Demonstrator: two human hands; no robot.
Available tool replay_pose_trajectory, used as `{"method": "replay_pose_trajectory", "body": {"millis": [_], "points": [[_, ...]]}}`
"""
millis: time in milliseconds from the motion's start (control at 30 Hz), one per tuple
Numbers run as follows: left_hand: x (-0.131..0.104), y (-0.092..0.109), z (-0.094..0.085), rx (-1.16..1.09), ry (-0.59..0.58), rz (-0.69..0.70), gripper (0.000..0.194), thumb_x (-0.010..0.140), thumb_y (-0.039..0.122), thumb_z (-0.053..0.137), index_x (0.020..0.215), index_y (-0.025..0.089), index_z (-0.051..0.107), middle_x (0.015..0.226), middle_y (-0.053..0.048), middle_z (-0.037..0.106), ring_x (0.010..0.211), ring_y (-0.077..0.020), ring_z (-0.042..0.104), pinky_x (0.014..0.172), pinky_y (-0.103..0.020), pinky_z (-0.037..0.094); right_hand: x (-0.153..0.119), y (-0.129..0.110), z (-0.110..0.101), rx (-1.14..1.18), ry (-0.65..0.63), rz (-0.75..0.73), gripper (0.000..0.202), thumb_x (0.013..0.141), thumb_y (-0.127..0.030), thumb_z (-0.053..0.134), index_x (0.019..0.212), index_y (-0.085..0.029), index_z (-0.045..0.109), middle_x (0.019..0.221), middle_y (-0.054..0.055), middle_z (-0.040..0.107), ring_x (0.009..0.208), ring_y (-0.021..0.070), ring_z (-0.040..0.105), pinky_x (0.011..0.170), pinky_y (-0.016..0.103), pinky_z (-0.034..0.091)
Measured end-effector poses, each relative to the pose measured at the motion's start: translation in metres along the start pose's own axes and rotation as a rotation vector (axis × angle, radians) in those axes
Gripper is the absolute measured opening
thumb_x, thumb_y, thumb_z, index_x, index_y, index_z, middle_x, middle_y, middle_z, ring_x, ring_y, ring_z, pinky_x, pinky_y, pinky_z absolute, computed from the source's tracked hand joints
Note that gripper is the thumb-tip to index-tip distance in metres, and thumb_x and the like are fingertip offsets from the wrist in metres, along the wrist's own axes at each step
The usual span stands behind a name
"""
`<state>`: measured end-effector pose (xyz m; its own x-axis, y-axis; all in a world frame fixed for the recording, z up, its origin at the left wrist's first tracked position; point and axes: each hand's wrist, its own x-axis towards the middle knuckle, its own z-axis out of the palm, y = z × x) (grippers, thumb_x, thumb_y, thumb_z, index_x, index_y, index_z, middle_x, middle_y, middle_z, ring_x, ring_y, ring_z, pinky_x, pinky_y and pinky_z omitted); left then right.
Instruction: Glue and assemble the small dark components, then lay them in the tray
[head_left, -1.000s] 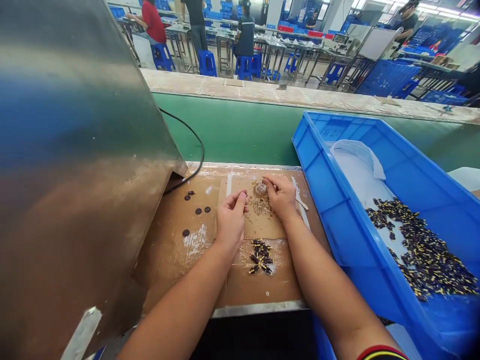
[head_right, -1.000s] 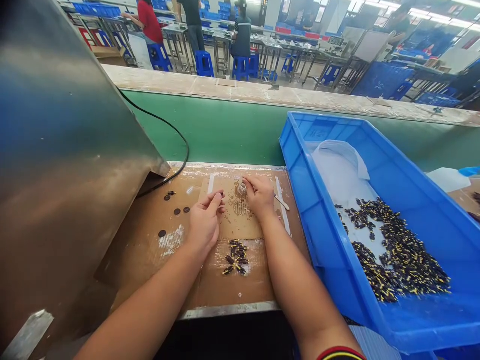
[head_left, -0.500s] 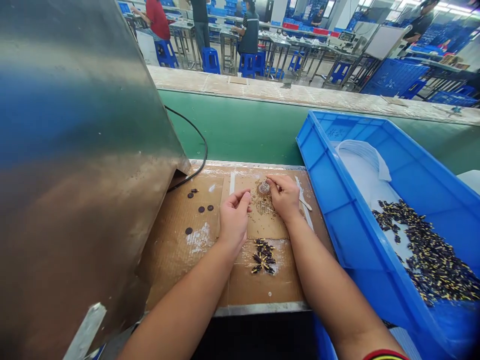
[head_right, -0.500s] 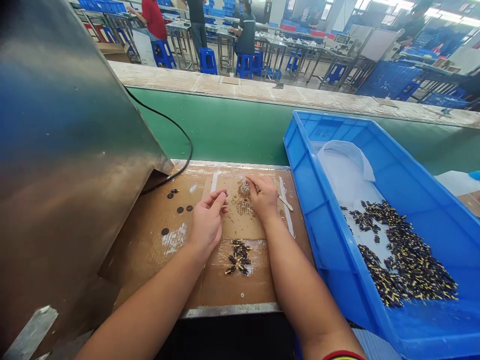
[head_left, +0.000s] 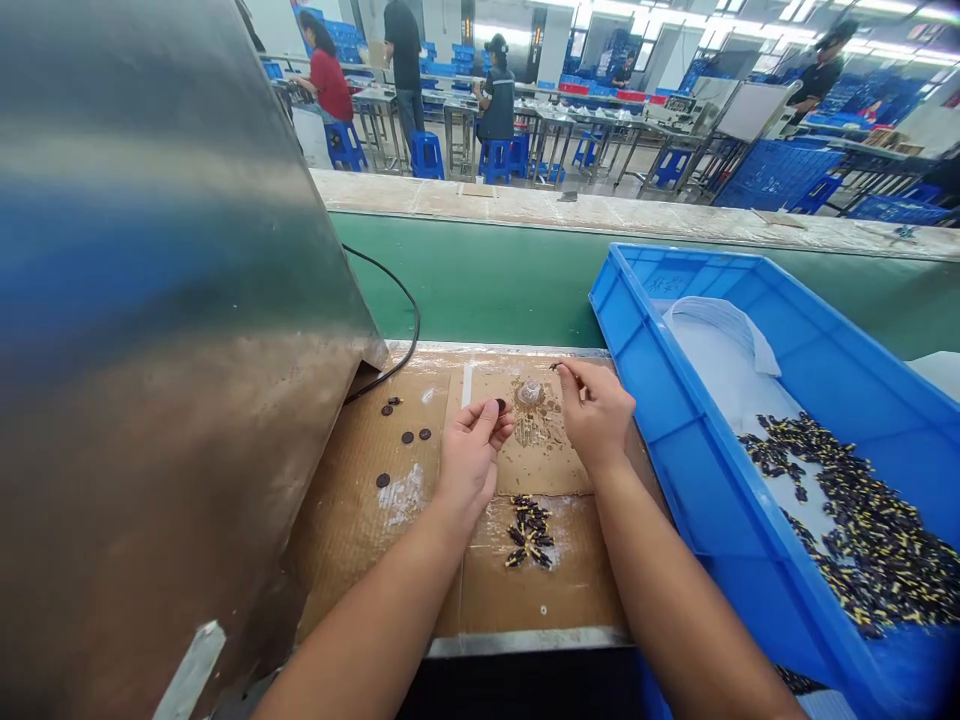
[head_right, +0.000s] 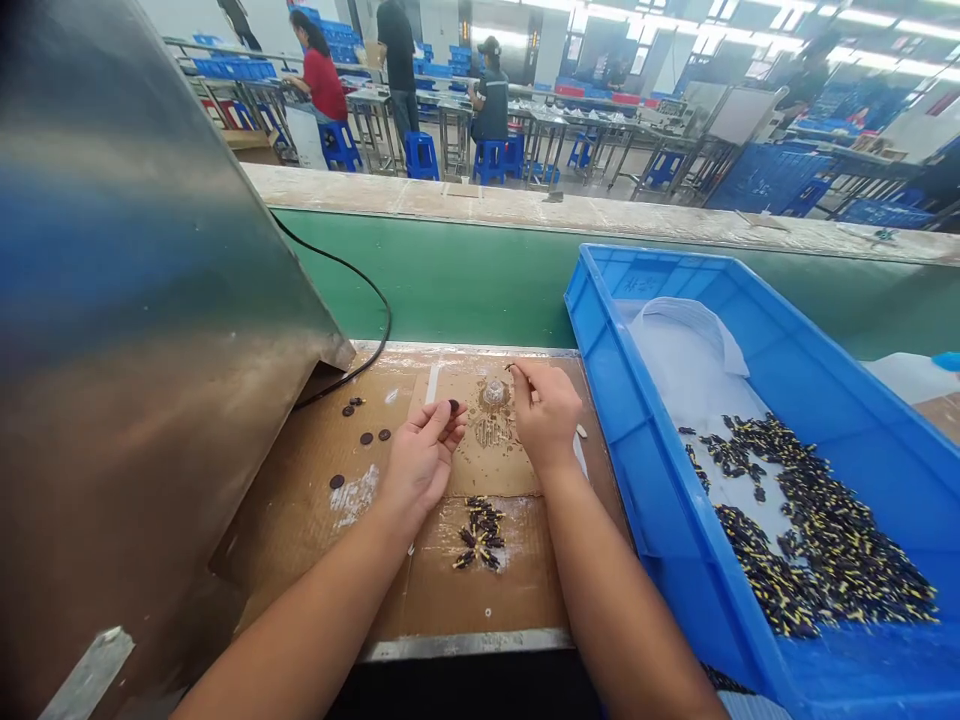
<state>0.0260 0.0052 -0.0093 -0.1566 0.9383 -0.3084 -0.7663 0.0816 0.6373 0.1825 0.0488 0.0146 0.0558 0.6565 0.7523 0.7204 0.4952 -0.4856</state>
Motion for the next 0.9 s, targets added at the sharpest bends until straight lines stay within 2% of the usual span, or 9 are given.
{"method": "replay_pose_trajectory", "body": {"millis": [67,133,200,300,400,567,767,833,900], "points": [[-0.002,0.002,0.001,-0.033,-0.016,-0.057,0.026,0.075,0.024,0.086,0.087,0.01,0.068,0.088,-0.011,0.074,0.069,-0.0103,0.066,0.065,-0.019,0.054,-0.004,-0.005,-0.004,0.083,0.064,0.097,0.019,0.096,-0.031,0.063,0.106,-0.021,0.076,0.1,0.008,0.078,0.082,0.019,0.069,0.075,0.034,0.057],[-0.003,0.005,0.003,-0.063,-0.021,-0.099,0.019,0.078,0.02,0.083,0.086,0.01,0.068,0.087,-0.011,0.074,0.069,-0.0101,0.067,0.064,-0.018,0.055,-0.011,-0.012,-0.006,0.253,0.067,0.244,0.019,0.094,-0.033,0.065,0.104,-0.02,0.075,0.096,0.007,0.077,0.08,0.0178,0.07,0.07,0.031,0.058],[-0.005,0.006,0.004,-0.083,-0.021,-0.126,0.015,0.081,0.017,0.08,0.086,0.01,0.068,0.086,-0.011,0.073,0.07,-0.0099,0.068,0.065,-0.016,0.056,-0.018,-0.019,-0.006,0.458,0.017,0.381,0.02,0.093,-0.035,0.067,0.103,-0.019,0.074,0.092,0.006,0.076,0.077,0.0172,0.072,0.064,0.029,0.06],[-0.006,0.007,0.006,-0.078,-0.008,-0.133,0.014,0.079,0.013,0.081,0.086,0.009,0.07,0.088,-0.011,0.074,0.072,-0.0092,0.069,0.069,-0.016,0.057,-0.024,-0.028,-0.004,0.697,-0.083,0.504,0.023,0.09,-0.038,0.071,0.103,-0.02,0.074,0.089,0.005,0.076,0.078,0.0176,0.074,0.058,0.027,0.062],[-0.008,0.006,0.007,-0.044,-0.023,-0.073,0.021,0.072,0.015,0.087,0.086,0.009,0.072,0.091,-0.01,0.075,0.076,-0.01,0.071,0.076,-0.017,0.059,-0.026,-0.033,-0.004,0.862,-0.174,0.587,0.024,0.089,-0.041,0.073,0.101,-0.021,0.073,0.091,0.004,0.076,0.083,0.0181,0.075,0.061,0.027,0.066],[-0.011,0.002,0.008,0.06,-0.066,0.146,0.032,0.065,0.026,0.093,0.087,0.013,0.074,0.09,-0.008,0.075,0.082,-0.0122,0.072,0.081,-0.023,0.059,-0.029,-0.04,-0.004,0.942,-0.274,0.631,0.026,0.087,-0.044,0.075,0.098,-0.02,0.073,0.094,0.003,0.074,0.089,0.0165,0.074,0.074,0.029,0.068],[-0.012,0.002,0.004,0.262,-0.102,0.291,0.025,0.075,0.031,0.087,0.093,0.015,0.077,0.097,-0.011,0.076,0.087,-0.0155,0.073,0.086,-0.028,0.059,-0.031,-0.045,-0.006,0.98,-0.303,0.637,0.024,0.088,-0.043,0.074,0.096,-0.02,0.072,0.097,0.005,0.076,0.092,0.0174,0.075,0.082,0.033,0.068],[-0.012,0.004,0.004,0.256,-0.103,0.311,0.022,0.075,0.03,0.087,0.09,0.016,0.078,0.094,-0.009,0.076,0.085,-0.0153,0.072,0.085,-0.029,0.059,-0.03,-0.047,-0.006,0.982,-0.287,0.623,0.023,0.089,-0.041,0.074,0.098,-0.02,0.072,0.096,0.004,0.076,0.088,0.0161,0.074,0.079,0.031,0.067],[-0.013,0.008,0.006,0.194,-0.115,0.269,0.019,0.072,0.029,0.088,0.083,0.017,0.077,0.091,-0.008,0.076,0.082,-0.0144,0.072,0.084,-0.028,0.059,-0.03,-0.049,-0.007,0.958,-0.233,0.604,0.02,0.088,-0.038,0.075,0.097,-0.021,0.072,0.093,0.003,0.077,0.08,0.0134,0.073,0.073,0.027,0.066]]}}
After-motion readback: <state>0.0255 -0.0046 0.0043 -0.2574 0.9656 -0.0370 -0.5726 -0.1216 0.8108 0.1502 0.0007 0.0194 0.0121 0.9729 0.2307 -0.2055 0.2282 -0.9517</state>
